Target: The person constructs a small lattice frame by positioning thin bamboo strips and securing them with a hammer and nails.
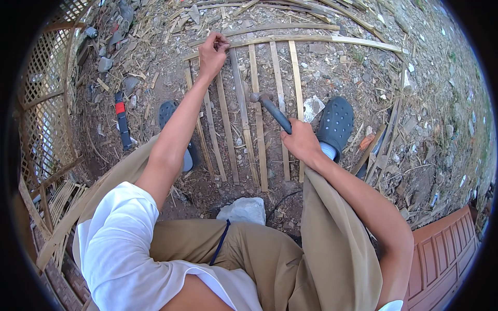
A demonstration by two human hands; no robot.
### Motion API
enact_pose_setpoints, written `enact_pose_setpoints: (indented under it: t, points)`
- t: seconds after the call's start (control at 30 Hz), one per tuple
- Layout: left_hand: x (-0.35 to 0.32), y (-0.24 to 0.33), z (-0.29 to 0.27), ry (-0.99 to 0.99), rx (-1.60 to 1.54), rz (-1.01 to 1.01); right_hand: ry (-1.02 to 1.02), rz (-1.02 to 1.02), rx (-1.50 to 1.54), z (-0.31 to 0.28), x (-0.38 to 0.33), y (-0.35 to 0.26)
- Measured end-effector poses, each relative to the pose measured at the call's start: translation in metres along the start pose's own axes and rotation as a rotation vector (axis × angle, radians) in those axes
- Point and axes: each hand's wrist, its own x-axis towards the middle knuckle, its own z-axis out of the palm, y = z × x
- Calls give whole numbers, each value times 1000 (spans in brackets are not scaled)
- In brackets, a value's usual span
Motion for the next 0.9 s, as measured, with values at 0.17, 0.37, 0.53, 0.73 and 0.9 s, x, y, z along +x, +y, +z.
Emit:
enact_pose_setpoints:
  t: [0.17, 0.37, 0.53, 0.73, 0.9]
  points:
    - [0, -1, -1, 2, 81, 139, 4, -14, -18, -2, -1, -4]
    - [0, 3, 1, -16, 90, 244, 25, -70, -39, 2, 0, -9]
    - [-1, 0, 5, -16, 44, 177, 14, -60, -80, 1, 1, -16]
    - [-2, -9, 0, -6, -48, 188, 10, -50, -84, 0, -1, -29]
    - [-2, -12, -4, -38, -49, 217, -57, -13, -119, -23, 0, -53]
